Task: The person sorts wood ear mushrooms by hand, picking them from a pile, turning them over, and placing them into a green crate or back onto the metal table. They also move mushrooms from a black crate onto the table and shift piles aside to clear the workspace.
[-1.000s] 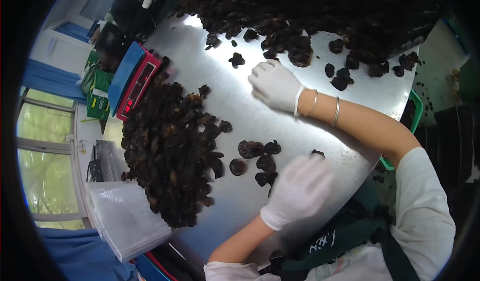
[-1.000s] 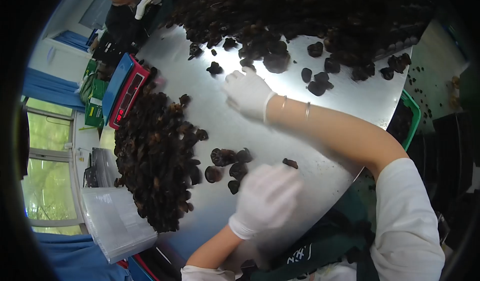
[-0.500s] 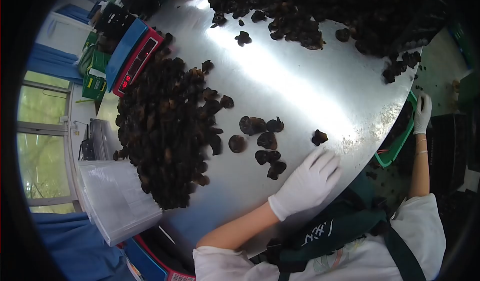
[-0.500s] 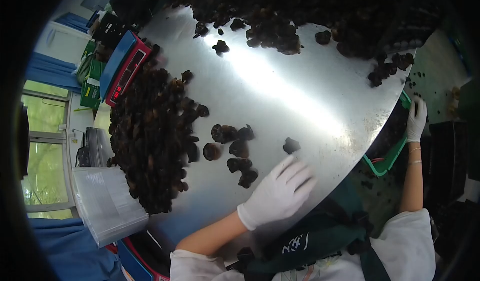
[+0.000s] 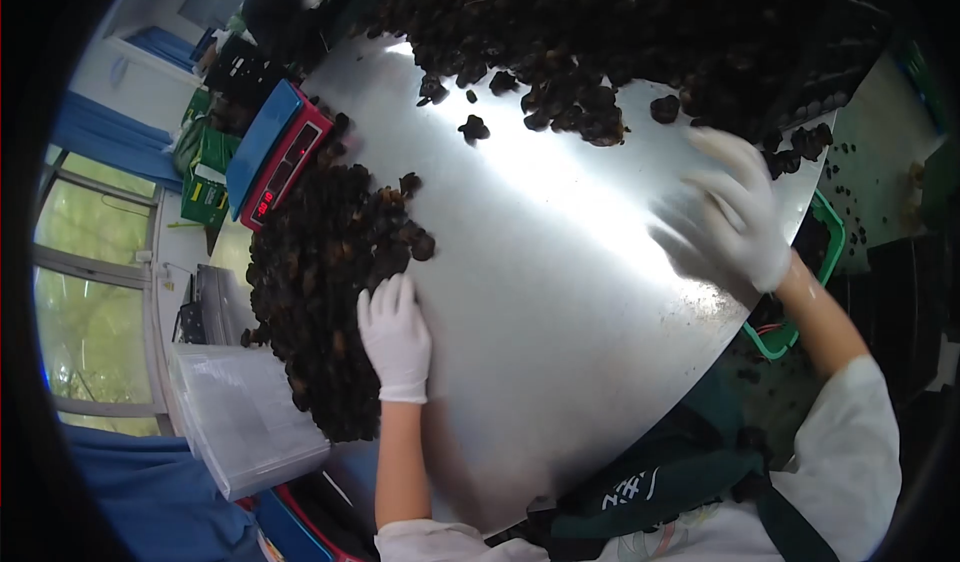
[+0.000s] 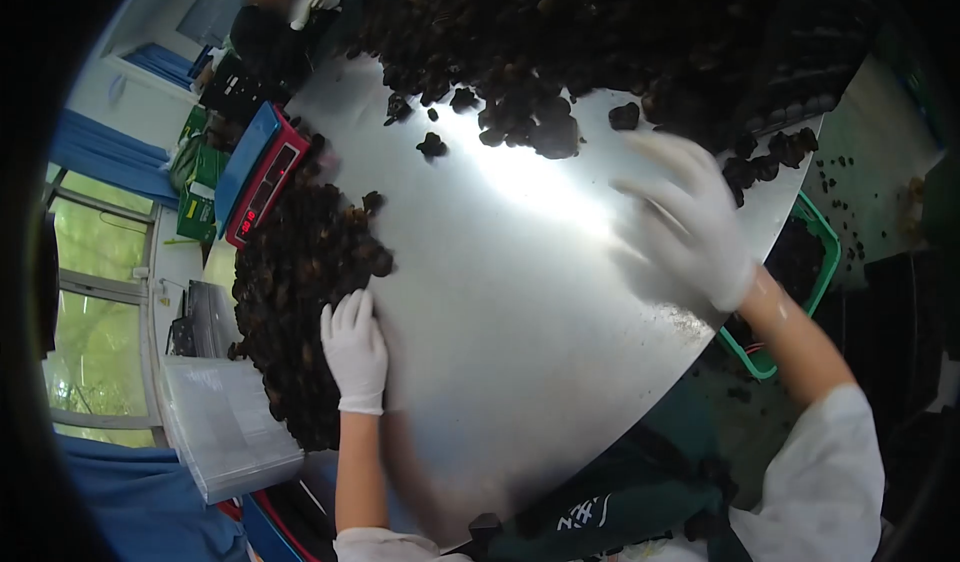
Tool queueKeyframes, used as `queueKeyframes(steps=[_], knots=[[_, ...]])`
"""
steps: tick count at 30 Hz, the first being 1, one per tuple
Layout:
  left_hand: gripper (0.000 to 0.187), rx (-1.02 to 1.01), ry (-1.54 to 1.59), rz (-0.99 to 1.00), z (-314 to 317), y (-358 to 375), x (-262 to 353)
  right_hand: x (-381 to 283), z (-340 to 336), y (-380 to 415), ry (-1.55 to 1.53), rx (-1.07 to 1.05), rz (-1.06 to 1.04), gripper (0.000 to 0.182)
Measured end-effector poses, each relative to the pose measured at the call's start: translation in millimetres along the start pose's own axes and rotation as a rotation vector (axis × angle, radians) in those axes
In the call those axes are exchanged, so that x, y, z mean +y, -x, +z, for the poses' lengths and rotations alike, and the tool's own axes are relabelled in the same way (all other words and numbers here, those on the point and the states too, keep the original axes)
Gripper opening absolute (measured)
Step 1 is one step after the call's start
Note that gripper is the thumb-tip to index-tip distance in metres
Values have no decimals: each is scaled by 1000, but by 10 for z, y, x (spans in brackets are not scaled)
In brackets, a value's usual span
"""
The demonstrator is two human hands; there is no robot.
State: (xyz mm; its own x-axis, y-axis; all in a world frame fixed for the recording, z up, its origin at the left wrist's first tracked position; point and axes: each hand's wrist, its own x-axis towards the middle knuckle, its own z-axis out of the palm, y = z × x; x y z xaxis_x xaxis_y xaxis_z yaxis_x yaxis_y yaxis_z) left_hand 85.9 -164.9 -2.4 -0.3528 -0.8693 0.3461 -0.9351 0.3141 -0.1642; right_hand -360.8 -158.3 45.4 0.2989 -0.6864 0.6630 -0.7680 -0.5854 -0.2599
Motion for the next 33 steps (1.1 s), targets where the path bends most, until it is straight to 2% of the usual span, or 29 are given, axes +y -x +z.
queueKeyframes(steps=[2, 3, 4, 6, 8, 9, 10, 12, 13, 14, 16, 19, 20, 22, 24, 25, 28, 31, 32, 33], knots=[[39, -18, -48, -25, -10, 148, -208, 305, 506, -469, -139, 31, 73, 30], [39, -40, -46, -24, -29, 142, -223, 499, 795, -715, -162, 27, 179, 33], [38, -63, -45, -23, -44, 128, -226, 693, 1082, -951, -187, 23, 284, 37], [37, -31, -14, 15, -43, 98, -173, 1052, 1523, -1433, 8, -118, 342, 56], [37, 46, 32, 18, -63, 69, -104, 1129, 1776, -1729, 47, -143, 307, 69], [38, 43, 54, 16, -77, 48, -70, 1147, 1842, -1813, 158, -215, 207, 71], [38, 37, 79, 16, -106, 27, -37, 1160, 1902, -1855, 160, -364, 166, 58], [38, -23, 60, 28, -224, -59, 41, 1135, 1884, -1841, 69, -590, 194, 45], [38, -46, 61, 21, -298, -108, 113, 1092, 1761, -1833, -31, -680, 171, 35], [38, -67, 65, 10, -366, -154, 186, 1084, 1659, -1808, -214, -844, 184, 35], [40, -60, 207, 32, -470, -288, 340, 990, 1318, -1561, -337, -831, 141, 41], [42, -23, 500, 94, -447, -486, 686, 977, 968, -1311, -581, -496, 302, 47], [46, -43, 665, 100, -356, -535, 790, 936, 910, -1304, -301, -395, 229, 46], [54, -34, 884, -20, -133, -613, 1036, 640, 924, -1226, -142, -380, 346, 44], [59, 9, 782, -87, 108, -654, 1148, 2, 972, -1170, 138, -467, 145, 40], [61, 34, 728, -115, 186, -688, 1189, -209, 1121, -1097, 203, -421, 60, 43], [63, -36, 744, -99, 184, -625, 1119, -317, 1691, -1023, 446, -380, -177, 55], [61, -21, 776, -103, 138, -645, 1130, -110, 1663, -1289, 739, -581, 121, 51], [61, -13, 770, -105, 153, -637, 1137, 87, 1740, -1278, 764, -506, 247, 45], [61, -6, 764, -100, 164, -631, 1138, 209, 1658, -1250, 719, -525, 339, 44]])
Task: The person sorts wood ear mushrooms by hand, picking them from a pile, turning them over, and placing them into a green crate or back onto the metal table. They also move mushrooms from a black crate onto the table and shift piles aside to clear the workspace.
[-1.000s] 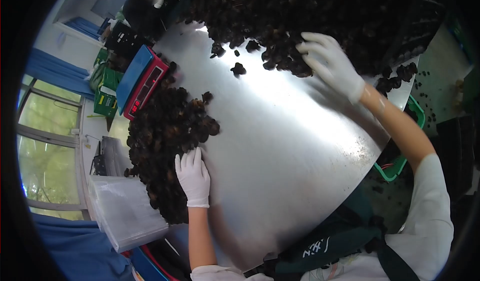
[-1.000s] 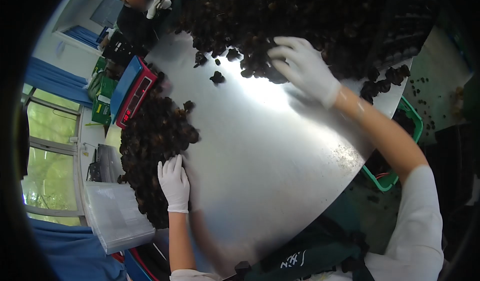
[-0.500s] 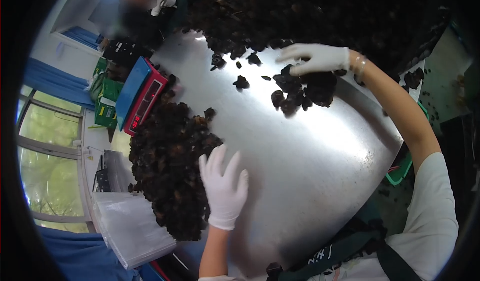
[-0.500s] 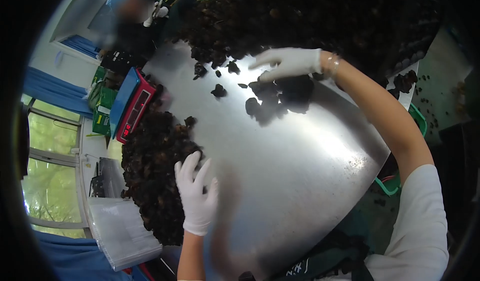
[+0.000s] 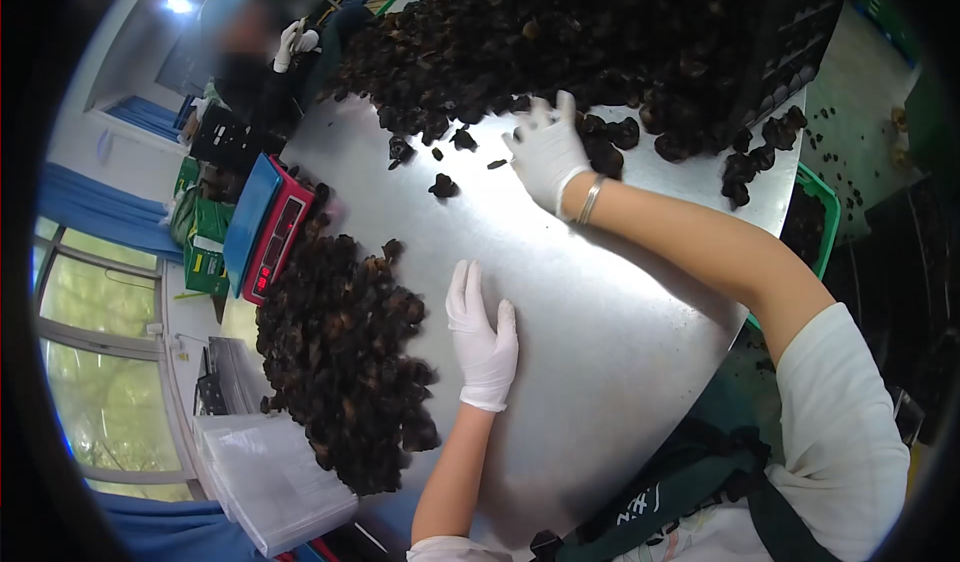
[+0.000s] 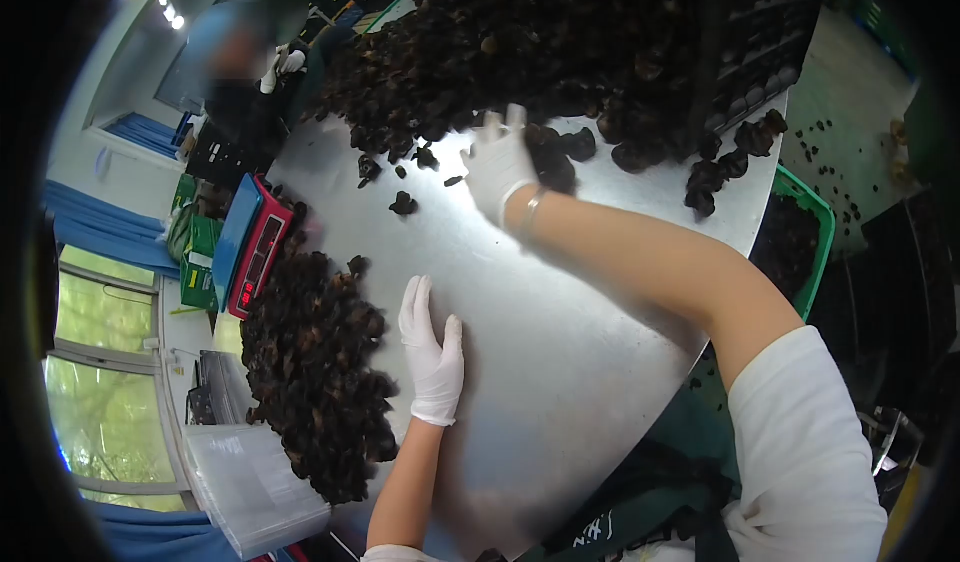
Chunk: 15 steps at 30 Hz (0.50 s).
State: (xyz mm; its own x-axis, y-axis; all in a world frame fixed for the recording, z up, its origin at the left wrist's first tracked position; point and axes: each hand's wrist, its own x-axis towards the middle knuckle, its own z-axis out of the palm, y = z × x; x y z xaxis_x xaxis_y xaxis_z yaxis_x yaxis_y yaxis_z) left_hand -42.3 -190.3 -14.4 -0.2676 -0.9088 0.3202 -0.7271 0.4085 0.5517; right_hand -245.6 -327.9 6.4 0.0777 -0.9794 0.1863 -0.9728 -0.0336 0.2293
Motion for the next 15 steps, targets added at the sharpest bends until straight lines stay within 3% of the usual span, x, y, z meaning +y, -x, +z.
queueKeyframes(steps=[3, 5, 9, 11, 15], knots=[[60, 12, 1, 29, 27, -10, -13, 363, 32, 186, -70, -54, 155, 41], [59, 12, 16, 34, 27, 9, -33, 548, 132, 452, -79, 55, 191, 40], [56, 3, 15, 57, 46, 26, -71, 856, 80, 1132, -116, 108, 160, 38], [55, 8, 14, 67, 54, 30, -81, 1021, -58, 1464, -136, 14, 156, 35], [53, 33, -4, 97, 49, 34, -72, 1588, 8, 2048, -188, 113, 214, 35]])
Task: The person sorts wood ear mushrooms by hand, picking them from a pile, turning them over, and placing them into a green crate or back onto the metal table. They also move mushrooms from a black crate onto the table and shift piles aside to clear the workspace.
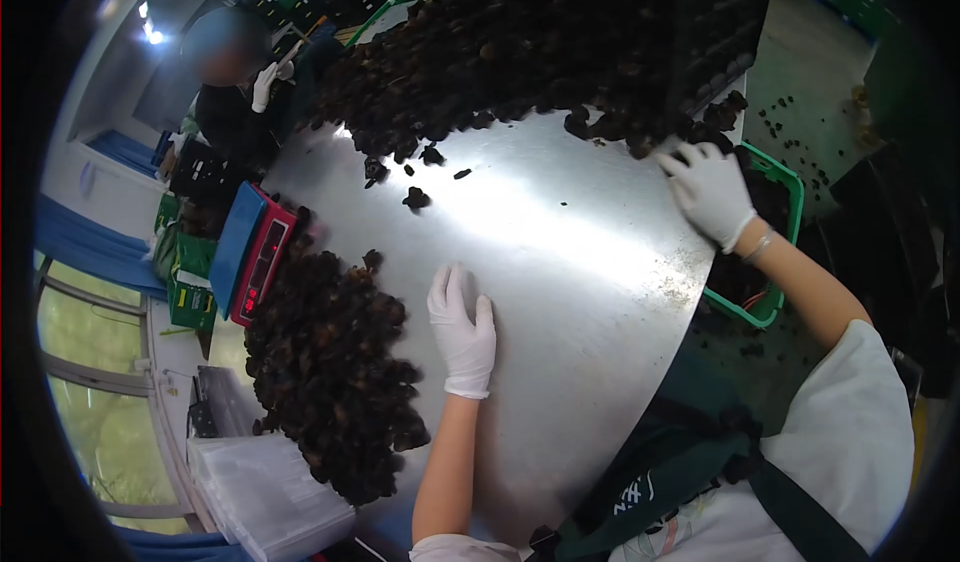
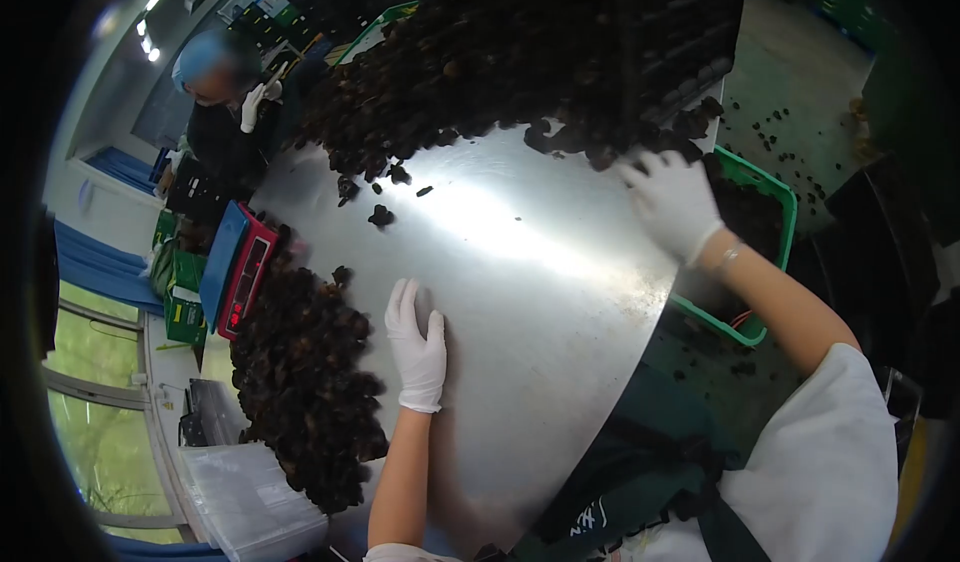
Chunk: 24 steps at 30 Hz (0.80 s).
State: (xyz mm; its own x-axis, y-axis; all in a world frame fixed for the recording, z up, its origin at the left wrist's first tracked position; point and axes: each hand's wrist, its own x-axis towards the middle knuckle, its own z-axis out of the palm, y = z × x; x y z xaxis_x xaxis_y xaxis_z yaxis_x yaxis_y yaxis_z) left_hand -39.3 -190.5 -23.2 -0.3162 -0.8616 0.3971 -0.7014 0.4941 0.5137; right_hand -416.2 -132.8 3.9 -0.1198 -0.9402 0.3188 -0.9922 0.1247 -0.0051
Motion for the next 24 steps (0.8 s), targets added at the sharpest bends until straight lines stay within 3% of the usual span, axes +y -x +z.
queueKeyframes(steps=[2, 4, 6, 9, 14, 16, 17, 19, 22, 24], knots=[[53, -3, -8, 8, 0, -15, -4, 614, 170, 138, 46, 164, -18, 31], [52, -1, -36, 8, 6, -23, -14, 1300, 403, 346, -58, 247, 60, 39], [51, -17, -55, 12, 19, 15, -24, 1720, 495, 572, -65, 27, 510, 42], [50, -27, -73, 30, 13, -21, -11, 2309, 462, 733, -330, 285, 420, 37], [51, -74, -94, -2, 8, -32, 23, 1946, -74, 488, -635, 378, 390, 34], [51, -65, -100, 5, 7, -31, 14, 1564, -169, 319, -515, 428, 226, 31], [51, -67, -102, 18, 11, -36, 6, 1190, -252, 239, -670, 372, 181, 31], [51, -59, -114, 33, 12, -25, -17, 575, -249, 245, -668, 237, -67, 34], [50, -43, -171, 82, 24, -14, -29, -43, -201, 200, -345, -33, -559, 45], [50, -21, -134, 56, 17, -34, 4, -114, 77, 121, -494, -123, -490, 46]])
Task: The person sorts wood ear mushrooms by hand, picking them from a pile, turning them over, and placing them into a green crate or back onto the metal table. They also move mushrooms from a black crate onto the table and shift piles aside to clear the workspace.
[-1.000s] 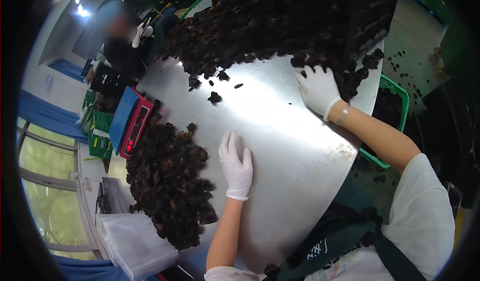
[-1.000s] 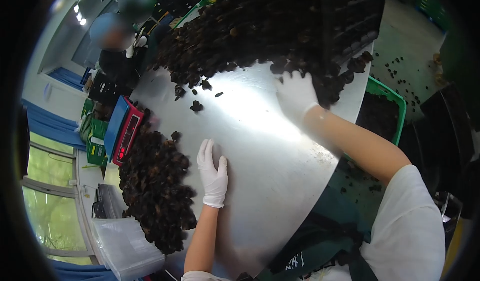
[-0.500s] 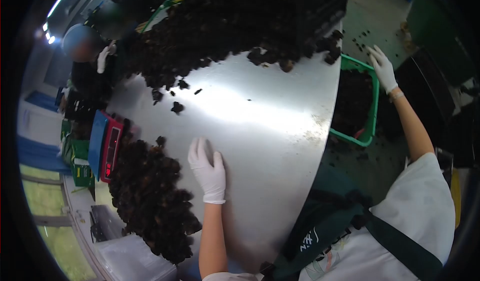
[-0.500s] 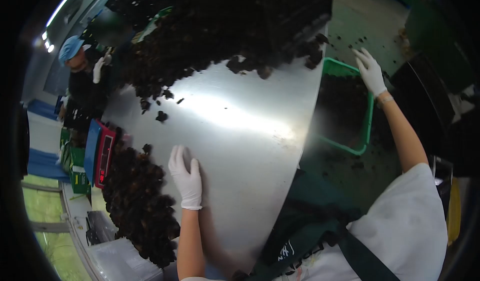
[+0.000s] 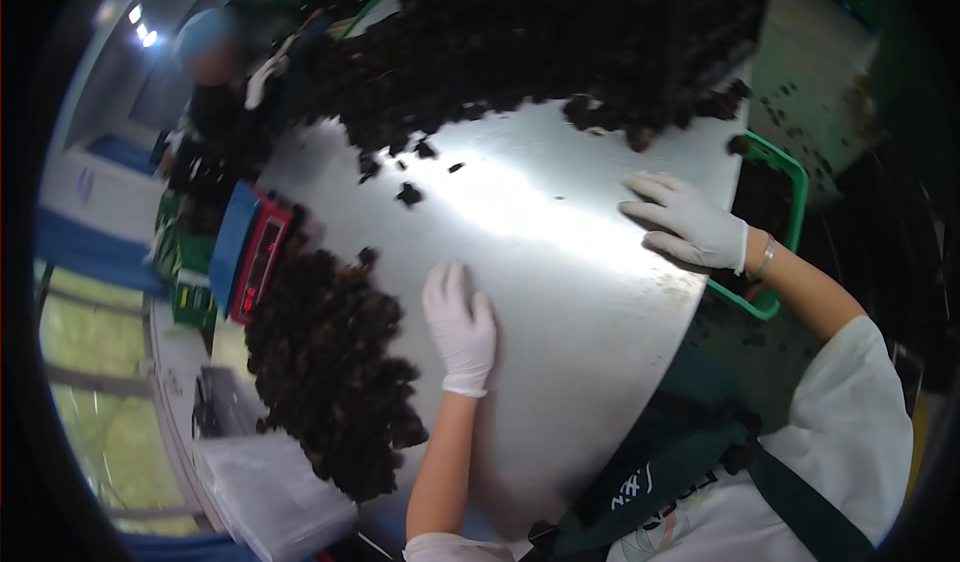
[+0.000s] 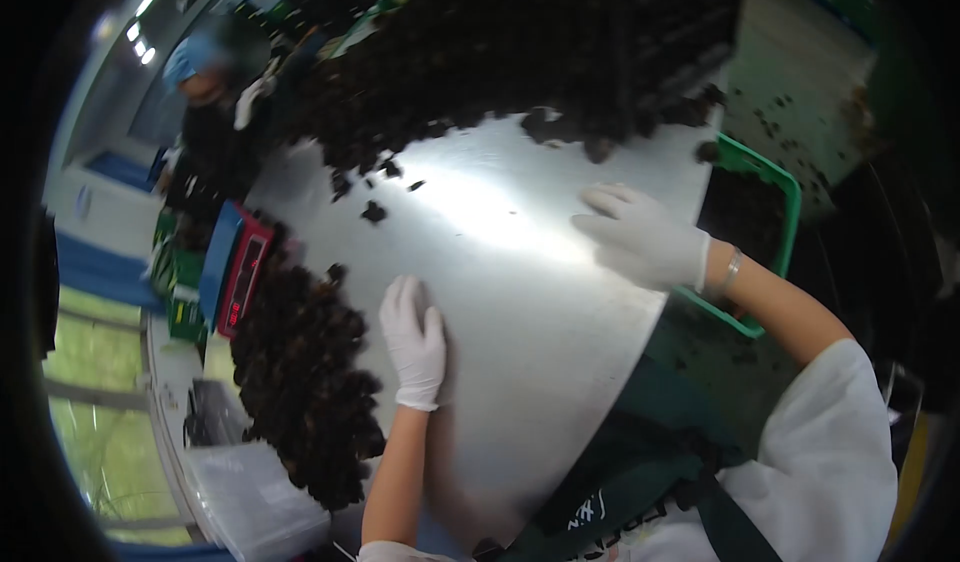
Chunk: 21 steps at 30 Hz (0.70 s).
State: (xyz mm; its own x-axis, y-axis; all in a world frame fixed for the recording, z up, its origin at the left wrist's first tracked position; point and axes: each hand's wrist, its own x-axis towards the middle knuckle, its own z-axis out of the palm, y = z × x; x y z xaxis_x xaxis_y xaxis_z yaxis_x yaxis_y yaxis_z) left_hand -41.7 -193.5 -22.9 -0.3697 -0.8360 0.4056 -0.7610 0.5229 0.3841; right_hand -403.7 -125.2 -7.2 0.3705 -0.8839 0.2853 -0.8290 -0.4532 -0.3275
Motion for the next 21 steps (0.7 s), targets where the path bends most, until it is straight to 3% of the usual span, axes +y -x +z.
queueKeyframes(steps=[5, 8, 10, 12, 14, 16, 18, 20, 21], knots=[[52, 23, 17, -20, 22, -7, 19, -237, -39, -705, 124, 39, -173, 45], [53, 17, 24, -27, -6, -15, 50, 124, -12, -1546, 293, 335, -80, 52], [54, 12, 51, -39, -26, -35, 54, 685, -72, -2245, 328, 650, 97, 57], [55, -8, 63, -55, -40, -41, 59, 1135, -59, -2694, 571, 761, 285, 64], [60, -13, 81, -90, -29, -55, 50, 1293, 131, -2758, 661, 428, 425, 65], [63, -33, 58, -99, -24, -124, 56, 1183, 290, -2782, 391, 60, 530, 66], [66, -73, -1, -98, 17, -299, 88, 1005, 189, -2723, 168, 0, 487, 60], [65, -42, 166, -138, 236, -575, -54, 950, 42, -2617, -33, -151, 352, 54], [65, -19, 247, -150, 334, -792, -115, 1051, 109, -2562, -156, -59, 224, 47]])
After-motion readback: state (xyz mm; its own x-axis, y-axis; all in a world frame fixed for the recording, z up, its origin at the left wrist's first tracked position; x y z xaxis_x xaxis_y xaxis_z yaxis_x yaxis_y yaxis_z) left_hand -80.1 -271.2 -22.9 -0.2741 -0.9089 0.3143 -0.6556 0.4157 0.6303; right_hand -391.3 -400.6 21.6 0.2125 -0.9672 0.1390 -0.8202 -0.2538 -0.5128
